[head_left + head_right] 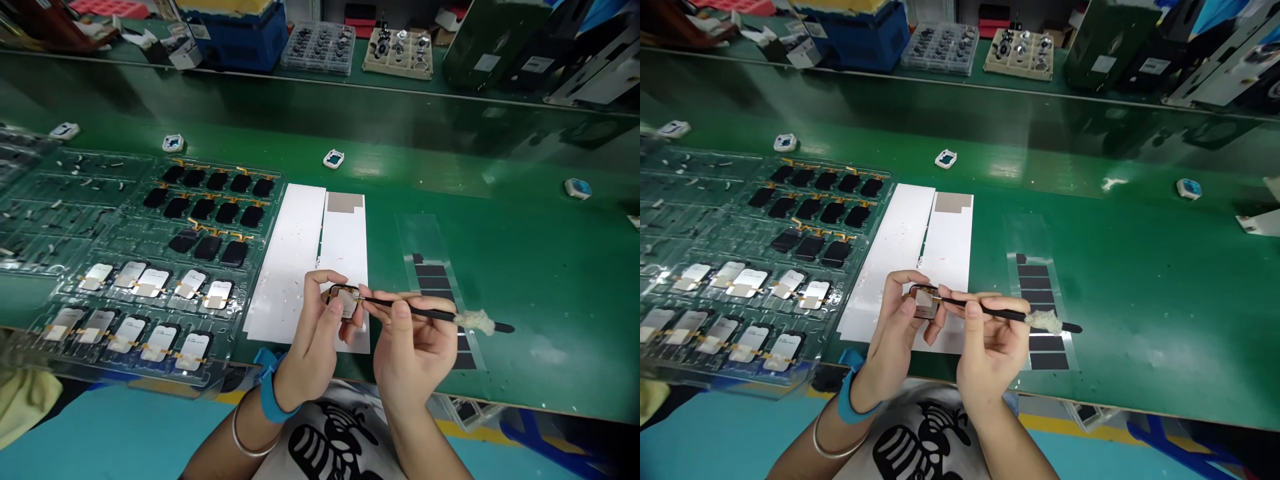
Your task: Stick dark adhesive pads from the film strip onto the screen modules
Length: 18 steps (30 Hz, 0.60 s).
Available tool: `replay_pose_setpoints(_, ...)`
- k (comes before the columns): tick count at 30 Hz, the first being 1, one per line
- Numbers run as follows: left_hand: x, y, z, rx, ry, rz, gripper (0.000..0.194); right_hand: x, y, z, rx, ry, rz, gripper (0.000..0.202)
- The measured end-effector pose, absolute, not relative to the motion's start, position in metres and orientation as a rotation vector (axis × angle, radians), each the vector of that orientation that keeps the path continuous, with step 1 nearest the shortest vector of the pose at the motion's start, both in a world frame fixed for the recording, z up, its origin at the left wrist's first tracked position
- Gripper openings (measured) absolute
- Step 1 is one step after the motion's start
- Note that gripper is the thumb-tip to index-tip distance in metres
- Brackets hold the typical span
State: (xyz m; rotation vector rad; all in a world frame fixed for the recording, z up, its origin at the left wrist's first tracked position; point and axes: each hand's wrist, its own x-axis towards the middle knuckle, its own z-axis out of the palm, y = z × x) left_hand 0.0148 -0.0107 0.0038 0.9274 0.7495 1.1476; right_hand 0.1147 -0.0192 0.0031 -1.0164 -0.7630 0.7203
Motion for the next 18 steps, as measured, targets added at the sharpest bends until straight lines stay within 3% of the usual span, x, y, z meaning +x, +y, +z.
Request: replay_pose_setpoints(18, 0.0187, -0.0096, 0.0064, 0.967, 0.792, 1.148, 0.013, 0.1156, -0.0181, 0.0028, -1.053, -0.760, 0.663, 0.012)
